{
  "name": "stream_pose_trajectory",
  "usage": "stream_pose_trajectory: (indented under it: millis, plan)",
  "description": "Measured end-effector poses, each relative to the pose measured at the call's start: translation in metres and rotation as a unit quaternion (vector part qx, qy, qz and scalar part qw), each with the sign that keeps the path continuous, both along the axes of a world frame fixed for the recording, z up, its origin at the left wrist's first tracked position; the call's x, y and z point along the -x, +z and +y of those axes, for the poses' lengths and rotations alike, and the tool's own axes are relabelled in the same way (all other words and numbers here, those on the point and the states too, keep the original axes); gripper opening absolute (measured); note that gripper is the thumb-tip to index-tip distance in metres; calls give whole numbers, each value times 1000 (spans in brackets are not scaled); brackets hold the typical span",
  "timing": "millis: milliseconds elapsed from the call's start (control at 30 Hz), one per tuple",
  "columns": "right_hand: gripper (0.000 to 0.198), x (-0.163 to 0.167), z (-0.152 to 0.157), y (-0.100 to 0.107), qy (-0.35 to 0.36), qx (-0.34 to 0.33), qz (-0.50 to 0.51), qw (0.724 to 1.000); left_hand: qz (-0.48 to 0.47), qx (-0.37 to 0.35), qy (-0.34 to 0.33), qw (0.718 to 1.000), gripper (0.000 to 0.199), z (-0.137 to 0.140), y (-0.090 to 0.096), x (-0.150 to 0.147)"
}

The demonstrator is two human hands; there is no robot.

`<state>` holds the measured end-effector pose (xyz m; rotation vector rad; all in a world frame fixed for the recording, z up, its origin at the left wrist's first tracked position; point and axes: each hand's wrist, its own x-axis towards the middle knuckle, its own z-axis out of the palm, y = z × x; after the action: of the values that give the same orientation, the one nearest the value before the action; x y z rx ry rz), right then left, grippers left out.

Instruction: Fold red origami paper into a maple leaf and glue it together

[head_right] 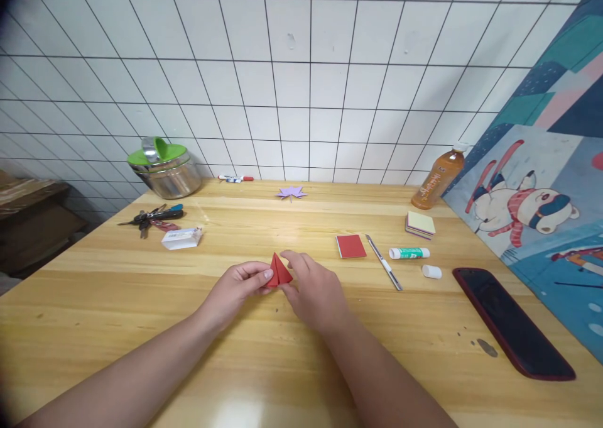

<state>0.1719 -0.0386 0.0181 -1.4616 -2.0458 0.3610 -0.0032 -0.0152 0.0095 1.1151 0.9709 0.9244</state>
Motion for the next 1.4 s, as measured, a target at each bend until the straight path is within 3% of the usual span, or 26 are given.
stream_pose_trajectory:
  millis: [133,267,367,467,633,900,1067,1200,1400]
  plan:
    - [41,0,0,2,12,-4,-3,1000,14,-16,18,1000,31,2,-5,0]
    - [30,1,3,-4,4,17,66,998,57,-66,35,996,25,6,-10,1]
    - [43,4,4,-9,-12,43,134,990,134,-147,-3,980,23,4,-10,0]
    - [53,6,2,-10,20,52,137,989,212,-217,-71,950,26,-4,-9,-2]
    - [49,7,-1,-9,51,65,121,989,173,-168,-70,968,40,-8,-9,-4]
    - [48,3,1,-5,-3,52,109,993,65,-125,-56,989,24,-2,-3,-2]
    - [46,5,-1,-8,39,50,76,995,25,-78,-70,994,23,-6,1,-7]
    - [51,7,-3,-9,63,31,8,997,49,-94,-60,993,10,-5,-2,-7]
    - [49,8,-4,-8,61,-10,-90,994,105,-135,-12,985,18,-4,-4,-5]
